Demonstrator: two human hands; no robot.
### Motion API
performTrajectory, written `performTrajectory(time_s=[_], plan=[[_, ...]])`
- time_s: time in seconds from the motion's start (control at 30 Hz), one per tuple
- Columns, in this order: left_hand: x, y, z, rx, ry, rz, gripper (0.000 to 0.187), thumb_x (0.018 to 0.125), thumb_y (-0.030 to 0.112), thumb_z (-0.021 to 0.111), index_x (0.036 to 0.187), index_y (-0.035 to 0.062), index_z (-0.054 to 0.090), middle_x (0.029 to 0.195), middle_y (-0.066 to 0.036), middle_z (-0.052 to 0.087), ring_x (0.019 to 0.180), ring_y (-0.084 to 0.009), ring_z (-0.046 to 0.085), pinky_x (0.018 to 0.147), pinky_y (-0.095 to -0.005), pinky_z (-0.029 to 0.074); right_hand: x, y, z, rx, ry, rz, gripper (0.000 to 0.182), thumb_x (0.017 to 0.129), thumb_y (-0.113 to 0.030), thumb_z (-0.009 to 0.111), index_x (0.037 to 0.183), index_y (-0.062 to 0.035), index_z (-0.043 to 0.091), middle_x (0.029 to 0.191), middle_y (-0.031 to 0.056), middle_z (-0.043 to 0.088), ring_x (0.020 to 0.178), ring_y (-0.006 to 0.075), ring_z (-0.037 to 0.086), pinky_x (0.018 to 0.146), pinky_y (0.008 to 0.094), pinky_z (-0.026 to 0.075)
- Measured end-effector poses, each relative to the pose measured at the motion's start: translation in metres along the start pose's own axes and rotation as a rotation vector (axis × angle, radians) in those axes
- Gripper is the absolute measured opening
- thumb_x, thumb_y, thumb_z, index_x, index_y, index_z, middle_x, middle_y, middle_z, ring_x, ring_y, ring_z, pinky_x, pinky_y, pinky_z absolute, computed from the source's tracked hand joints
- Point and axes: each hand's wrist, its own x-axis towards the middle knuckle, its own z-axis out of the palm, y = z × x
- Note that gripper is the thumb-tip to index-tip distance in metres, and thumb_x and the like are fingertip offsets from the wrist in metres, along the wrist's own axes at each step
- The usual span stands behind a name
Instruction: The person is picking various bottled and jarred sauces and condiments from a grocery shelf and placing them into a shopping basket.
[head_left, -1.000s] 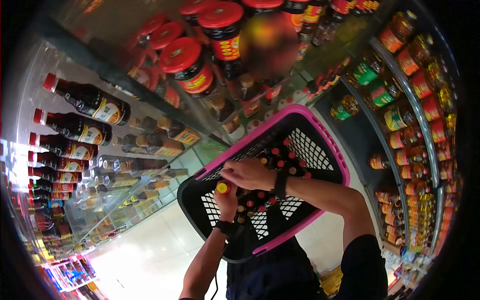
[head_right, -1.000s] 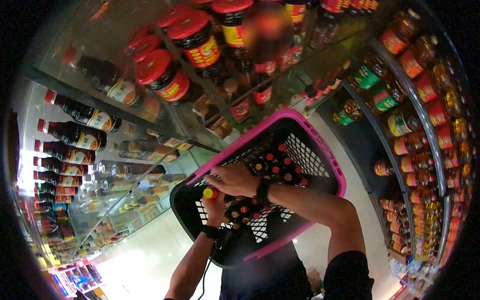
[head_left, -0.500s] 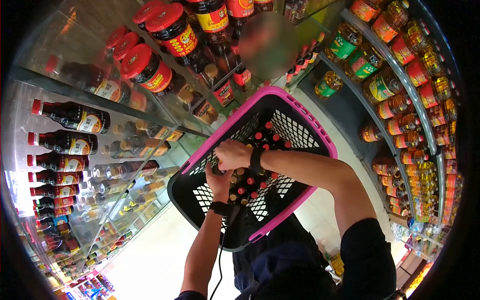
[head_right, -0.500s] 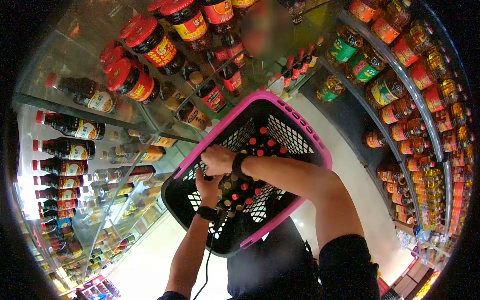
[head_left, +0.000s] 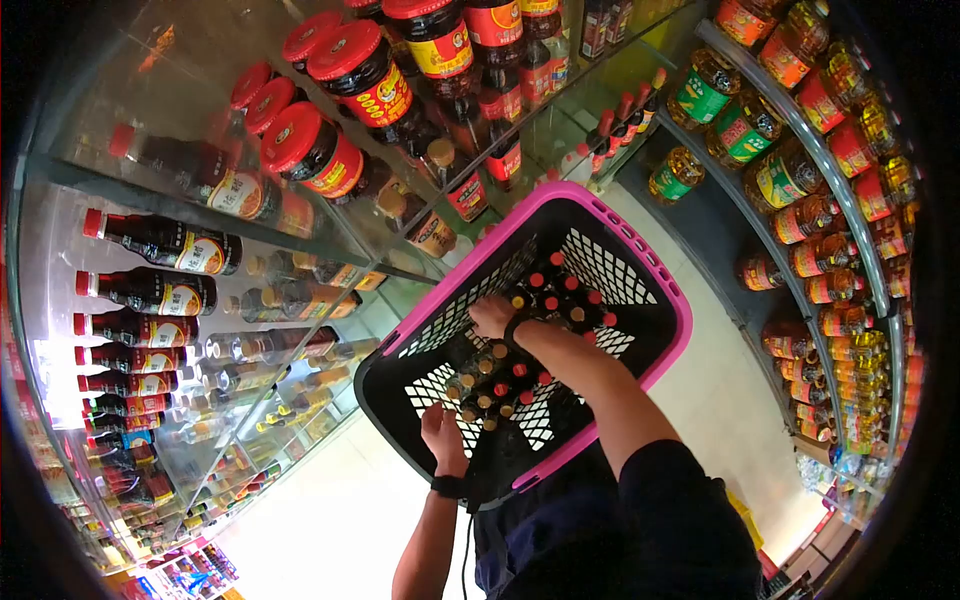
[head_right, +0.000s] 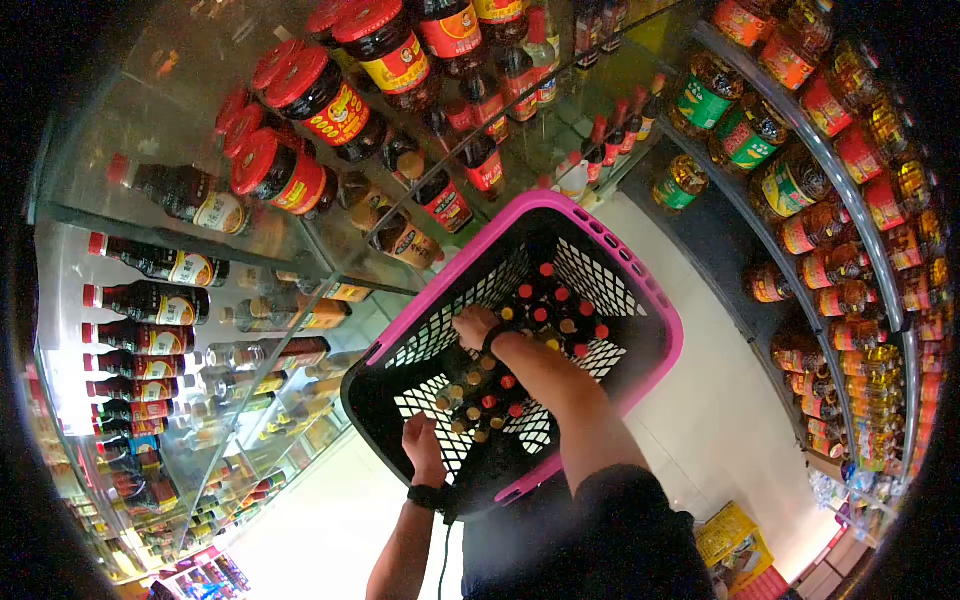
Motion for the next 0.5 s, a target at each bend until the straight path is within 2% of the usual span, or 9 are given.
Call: performTrajectory(time_s=[0.1, 0.23, 0.27, 0.3, 0.37, 0.5], plan=[[-0.008, 0.007, -0.003, -0.022, -0.016, -0.016, 0.027, 0.076, 0.001, 0.056, 0.101, -0.005, 0.054, 0.099, -0.011, 0.059, 0.091, -0.0181, 0.055, 0.08, -0.0289, 0.043, 0.011, 0.004, 0.025, -0.024, -0.093, 0.094, 0.024, 0.069, -0.022, 0.063, 0.083, -0.0026, 0.06, 0.079, 0.0149, 0.061, 0.078, 0.0311, 0.06, 0.07, 0.0421, 0.05], [-0.005, 0.002, -0.006, 0.016, -0.029, 0.014, 0.024, 0.077, 0.0, 0.054, 0.1, -0.005, 0.056, 0.096, -0.01, 0.06, 0.089, -0.0169, 0.055, 0.079, -0.0281, 0.043, 0.027, 0.006, 0.059, -0.015, -0.081, 0.193, 0.01, 0.074, -0.013, 0.058, 0.079, -0.0046, 0.062, 0.079, 0.0129, 0.062, 0.076, 0.0315, 0.06, 0.067, 0.0429, 0.052], [-0.005, 0.004, -0.006, 0.03, -0.033, 0.003, 0.024, 0.077, 0.0, 0.054, 0.101, -0.0047, 0.056, 0.097, -0.009, 0.06, 0.089, -0.0162, 0.055, 0.079, -0.0276, 0.043, 0.029, 0.008, 0.064, 0.02, -0.099, 0.243, 0.008, 0.075, -0.009, 0.056, 0.075, -0.0051, 0.062, 0.076, 0.0115, 0.062, 0.074, 0.0302, 0.06, 0.062, 0.0432, 0.052], [-0.005, 0.003, -0.005, 0.034, -0.034, 0.004, 0.024, 0.077, 0.0, 0.054, 0.101, -0.0047, 0.056, 0.097, -0.009, 0.06, 0.089, -0.0162, 0.055, 0.079, -0.0276, 0.043, 0.029, 0.008, 0.061, 0.024, -0.098, 0.245, 0.008, 0.075, -0.009, 0.056, 0.075, -0.0051, 0.062, 0.076, 0.0115, 0.062, 0.074, 0.0302, 0.06, 0.062, 0.0432, 0.052], [-0.004, 0.003, -0.003, 0.004, -0.016, -0.024, 0.025, 0.078, 0.0, 0.053, 0.102, -0.0046, 0.056, 0.097, -0.009, 0.06, 0.089, -0.0154, 0.055, 0.078, -0.0271, 0.043, 0.027, 0.009, 0.054, -0.085, -0.187, 0.249, 0.008, 0.076, -0.009, 0.056, 0.076, -0.0057, 0.063, 0.072, 0.011, 0.061, 0.071, 0.0279, 0.061, 0.056, 0.0416, 0.052], [-0.007, -0.006, -0.005, -0.031, -0.023, -0.028, 0.024, 0.077, 0.0, 0.053, 0.1, -0.0039, 0.058, 0.096, -0.008, 0.061, 0.087, -0.0143, 0.054, 0.077, -0.0266, 0.042, 0.02, 0.014, 0.067, -0.121, -0.051, 0.25, 0.008, 0.078, -0.011, 0.057, 0.077, -0.0061, 0.063, 0.072, 0.0106, 0.06, 0.071, 0.0261, 0.061, 0.053, 0.0391, 0.052]])
